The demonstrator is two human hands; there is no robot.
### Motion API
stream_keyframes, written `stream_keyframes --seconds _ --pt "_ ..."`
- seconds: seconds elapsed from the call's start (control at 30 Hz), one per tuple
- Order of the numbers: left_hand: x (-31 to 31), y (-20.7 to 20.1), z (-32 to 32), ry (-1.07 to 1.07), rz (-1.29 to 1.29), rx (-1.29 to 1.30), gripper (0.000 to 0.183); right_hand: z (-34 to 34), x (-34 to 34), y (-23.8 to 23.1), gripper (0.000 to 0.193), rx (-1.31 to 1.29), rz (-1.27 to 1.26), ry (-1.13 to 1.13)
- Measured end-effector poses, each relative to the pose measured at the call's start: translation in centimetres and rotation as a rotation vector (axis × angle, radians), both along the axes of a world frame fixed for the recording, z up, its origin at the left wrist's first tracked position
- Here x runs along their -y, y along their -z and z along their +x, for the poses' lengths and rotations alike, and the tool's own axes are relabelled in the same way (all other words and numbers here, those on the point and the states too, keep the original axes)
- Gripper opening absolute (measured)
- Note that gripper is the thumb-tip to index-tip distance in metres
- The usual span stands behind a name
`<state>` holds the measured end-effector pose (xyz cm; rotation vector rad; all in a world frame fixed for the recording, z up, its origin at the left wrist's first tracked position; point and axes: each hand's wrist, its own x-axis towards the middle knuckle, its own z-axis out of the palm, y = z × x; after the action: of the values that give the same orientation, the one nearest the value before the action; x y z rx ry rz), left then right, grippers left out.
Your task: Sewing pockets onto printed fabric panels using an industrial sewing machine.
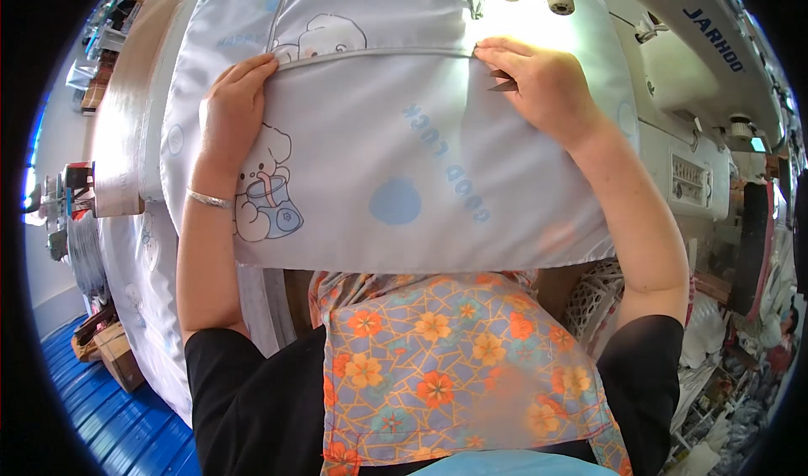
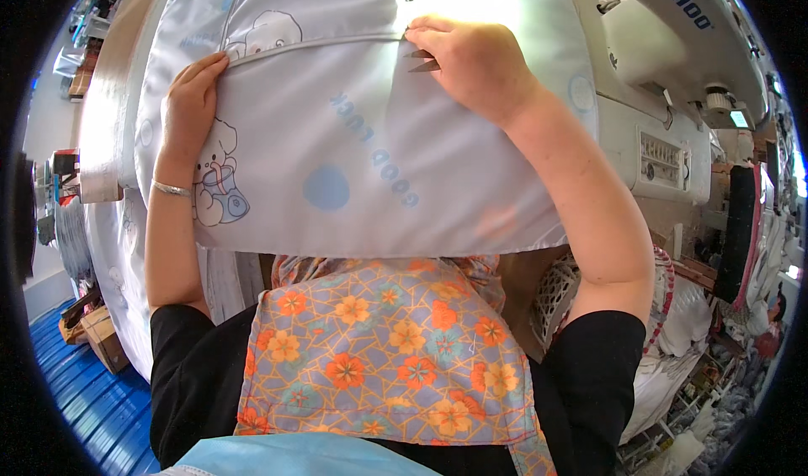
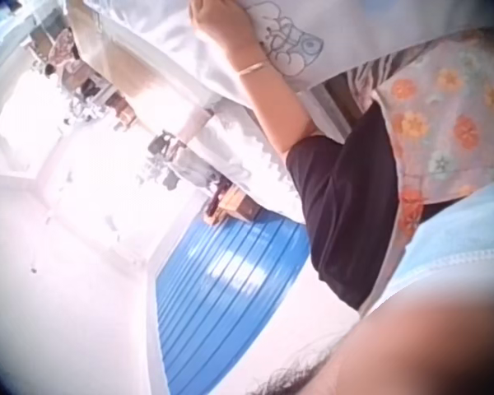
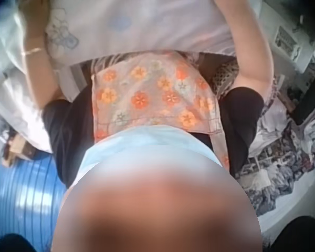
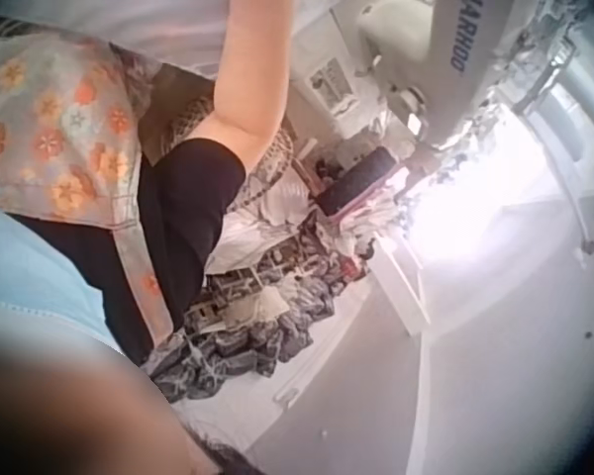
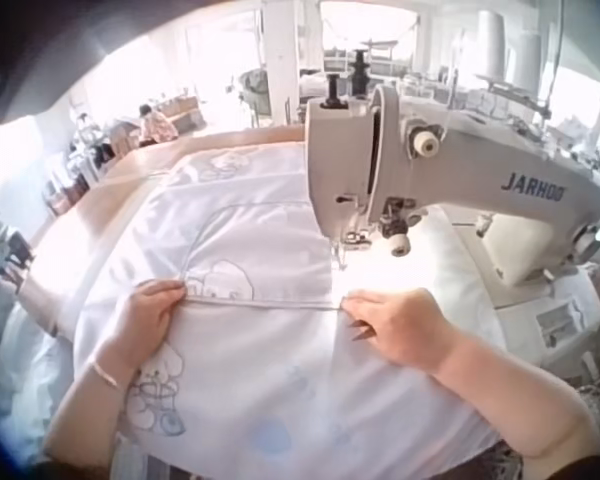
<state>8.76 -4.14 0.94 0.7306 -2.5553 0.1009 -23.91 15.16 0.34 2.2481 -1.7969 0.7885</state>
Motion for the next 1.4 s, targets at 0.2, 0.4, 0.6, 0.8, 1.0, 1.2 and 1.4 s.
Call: stream_keyframes --seconds 0.2,0.4,0.6,0.8,1.0,1.2,1.4 --pt "1.5 0.1 -0.9 0.003 -0.015 0.011 0.029 -0.9 1.3 0.0 0.035 -0.022 0.060 0.039" --pt "2.7 0.1 -1.8 0.004 -0.030 0.004 0.028 -1.5 1.7 -0.2 0.037 -0.099 0.060 0.120" --pt "4.0 0.3 -2.4 0.003 -0.047 0.023 0.026 -2.7 2.1 0.1 0.036 -0.093 -0.013 0.082" --pt "4.4 0.5 -2.5 0.002 0.003 0.006 0.026 -3.3 2.0 0.6 0.031 -0.074 -0.066 0.047" --pt "3.2 0.3 -0.9 0.031 0.164 -0.085 0.031 -2.9 -1.2 -1.1 0.031 -0.008 -0.101 0.118" --pt "3.6 -0.3 1.9 -0.154 0.306 -0.144 0.036 2.4 -2.2 -5.4 0.036 0.283 0.351 0.115" --pt "3.6 -0.4 0.1 -0.195 0.303 -0.120 0.030 8.6 4.5 -6.5 0.035 0.355 0.399 -0.168"
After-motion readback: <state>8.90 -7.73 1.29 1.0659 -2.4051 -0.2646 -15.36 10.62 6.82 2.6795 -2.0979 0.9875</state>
